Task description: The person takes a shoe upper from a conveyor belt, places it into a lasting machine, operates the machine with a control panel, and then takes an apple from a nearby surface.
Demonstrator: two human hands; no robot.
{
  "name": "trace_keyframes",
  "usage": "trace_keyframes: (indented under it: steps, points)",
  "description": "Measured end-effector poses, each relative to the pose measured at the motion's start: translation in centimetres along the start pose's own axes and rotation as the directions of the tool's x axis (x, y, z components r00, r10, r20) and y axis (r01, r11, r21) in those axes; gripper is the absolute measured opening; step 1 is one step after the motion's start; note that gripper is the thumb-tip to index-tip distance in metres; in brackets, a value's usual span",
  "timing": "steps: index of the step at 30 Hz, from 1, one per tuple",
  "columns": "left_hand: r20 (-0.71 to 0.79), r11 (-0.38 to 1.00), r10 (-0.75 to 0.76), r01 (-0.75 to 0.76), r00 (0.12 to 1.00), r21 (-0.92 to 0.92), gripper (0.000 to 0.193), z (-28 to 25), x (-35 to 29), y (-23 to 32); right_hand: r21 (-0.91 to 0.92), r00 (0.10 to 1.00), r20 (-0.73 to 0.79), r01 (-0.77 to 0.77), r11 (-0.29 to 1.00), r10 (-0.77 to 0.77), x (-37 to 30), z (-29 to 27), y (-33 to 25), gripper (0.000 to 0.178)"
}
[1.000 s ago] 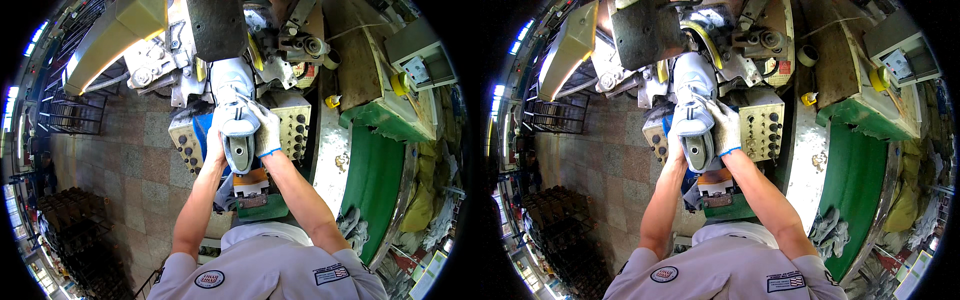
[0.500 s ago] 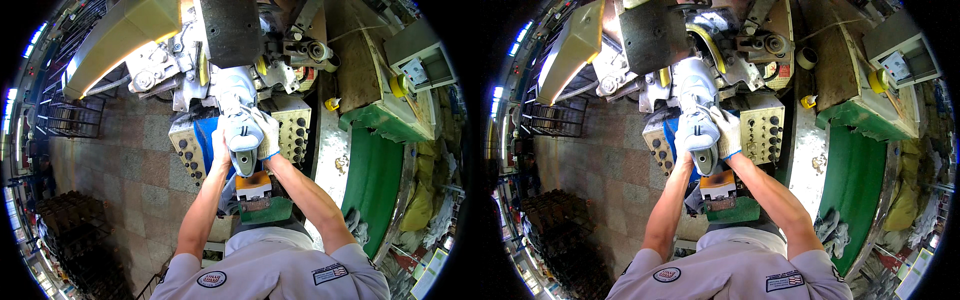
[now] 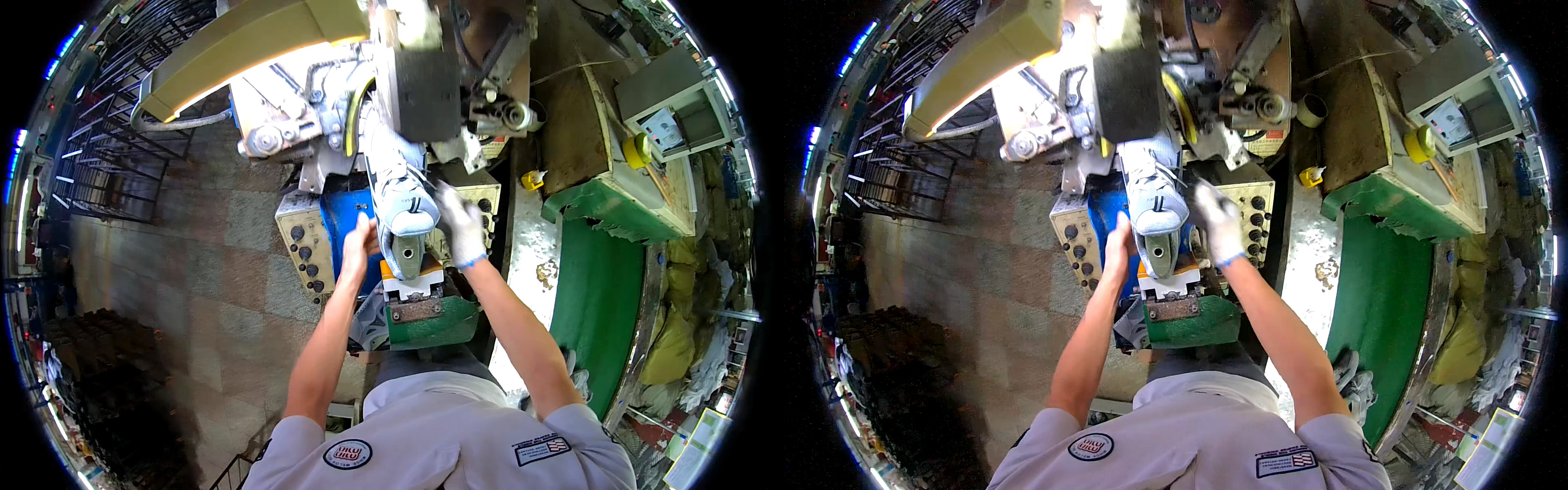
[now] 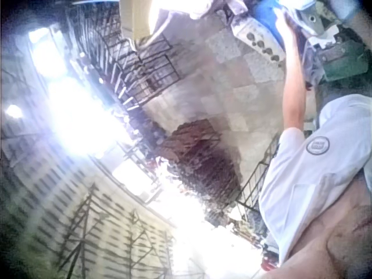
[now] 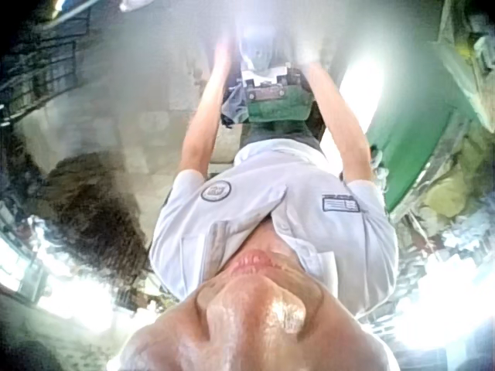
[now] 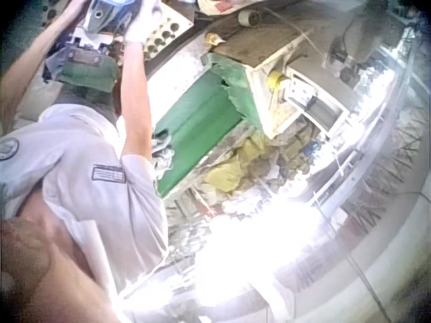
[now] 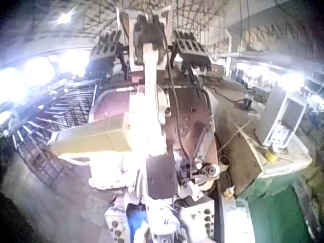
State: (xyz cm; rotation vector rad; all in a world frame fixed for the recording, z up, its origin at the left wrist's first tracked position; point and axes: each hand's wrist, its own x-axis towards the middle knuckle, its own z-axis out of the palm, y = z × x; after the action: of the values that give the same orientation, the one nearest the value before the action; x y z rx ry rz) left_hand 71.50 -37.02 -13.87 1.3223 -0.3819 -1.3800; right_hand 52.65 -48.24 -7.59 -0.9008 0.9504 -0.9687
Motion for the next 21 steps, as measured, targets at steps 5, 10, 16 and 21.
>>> trace_keyframes:
  steps: [5,10,16,21]
  points:
    - [-0.071,0.452,-0.318,0.217,0.945,0.865,0.085,-7.3,-5.7,-13.9,0.151,0.985,-0.152,-0.059,0.987,0.082,-8.2,-11.7,-0.9,0.053]
    - [0.122,0.593,-0.585,0.321,0.802,0.738,0.07,-8.6,-3.7,-14.5,0.042,0.948,-0.277,-0.151,0.988,0.157,-13.0,-13.2,-2.2,0.059]
    - [-0.124,0.5,-0.32,0.279,0.939,0.82,0.075,-6.6,-9.2,-10.7,-0.014,0.979,-0.163,-0.125,0.992,0.121,-11.6,-11.3,-2.9,0.064]
    - [-0.408,0.418,0.137,0.321,0.903,0.85,0.074,-2.7,-20.9,2.3,-0.134,0.997,-0.081,-0.013,0.991,0.002,-15.1,-4.7,-6.7,0.06]
